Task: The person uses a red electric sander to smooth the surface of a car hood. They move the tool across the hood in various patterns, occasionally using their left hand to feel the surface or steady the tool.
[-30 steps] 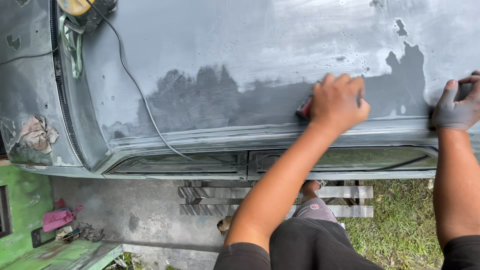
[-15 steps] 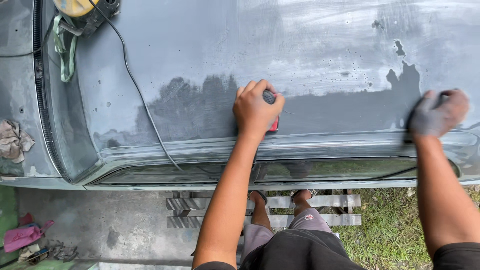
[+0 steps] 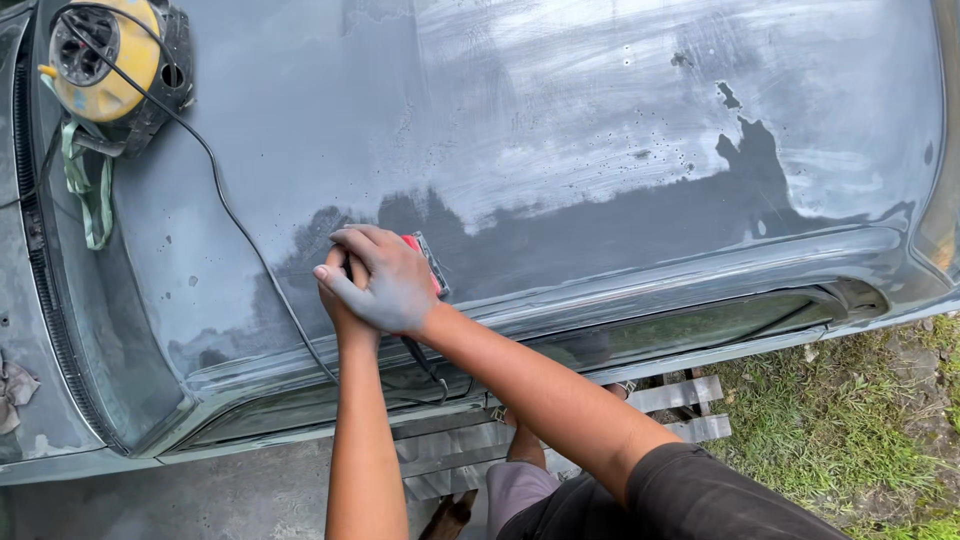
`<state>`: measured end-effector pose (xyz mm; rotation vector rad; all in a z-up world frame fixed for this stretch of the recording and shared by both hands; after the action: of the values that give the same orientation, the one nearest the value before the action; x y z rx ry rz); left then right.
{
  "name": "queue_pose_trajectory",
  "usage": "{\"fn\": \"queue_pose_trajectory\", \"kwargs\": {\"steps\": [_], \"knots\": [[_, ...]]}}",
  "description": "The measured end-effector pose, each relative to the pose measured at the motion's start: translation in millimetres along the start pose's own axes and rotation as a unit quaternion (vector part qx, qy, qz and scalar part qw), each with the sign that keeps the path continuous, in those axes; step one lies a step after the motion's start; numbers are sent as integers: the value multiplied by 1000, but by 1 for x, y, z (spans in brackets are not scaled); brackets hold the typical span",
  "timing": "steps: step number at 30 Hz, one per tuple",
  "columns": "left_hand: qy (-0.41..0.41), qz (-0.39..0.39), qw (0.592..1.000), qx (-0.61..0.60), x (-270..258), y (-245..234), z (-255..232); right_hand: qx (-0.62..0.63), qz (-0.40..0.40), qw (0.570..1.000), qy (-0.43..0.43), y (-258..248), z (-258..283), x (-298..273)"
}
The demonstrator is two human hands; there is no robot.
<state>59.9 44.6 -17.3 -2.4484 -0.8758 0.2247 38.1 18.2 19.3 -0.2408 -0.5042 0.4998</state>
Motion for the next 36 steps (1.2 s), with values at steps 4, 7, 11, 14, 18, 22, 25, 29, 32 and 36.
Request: {"fn": "queue_pose_trajectory", "kwargs": {"steps": [4, 7, 11, 14, 18, 22, 25, 29, 32, 36], "knots": [[-38, 31, 997, -67, -5, 25, 3, -31, 8, 999, -6, -46, -15, -3], [-73, 40, 989, -122, -14, 48, 5, -48, 32, 998, 14, -100, -40, 0], [-110, 39, 980, -159, -18, 122, -6, -47, -2, 997, 57, -187, -85, 0], [-93, 66, 982, -150, -28, 175, -65, -48, -28, 994, 91, -258, -117, -7], [-37, 103, 988, -106, -36, 257, -125, -34, -85, 987, 134, -350, -165, -22], [-18, 115, 987, -115, -47, 339, -177, -45, -110, 982, 147, -440, -222, -35], [-1, 146, 981, -131, -58, 398, -210, -76, -107, 987, 97, -496, -234, -43], [5, 200, 968, -154, -68, 432, -230, -38, -126, 982, 133, -534, -266, -56], [-29, 215, 961, -171, -68, 420, -222, -54, -121, 982, 137, -520, -253, -50], [-52, 165, 960, -218, -45, 365, -187, -54, -108, 984, 129, -456, -221, -20]]}}
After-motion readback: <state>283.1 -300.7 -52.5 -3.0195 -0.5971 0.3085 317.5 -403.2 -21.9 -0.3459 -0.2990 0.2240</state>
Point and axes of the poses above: each hand's wrist, its own x-axis towards the middle knuckle, its own y-axis out of the palm, z = x × y, the point moved 9 cm from there along x, towards the middle knuckle, and after that the axes turned 4 degrees about -y, right-handed, at the moved point
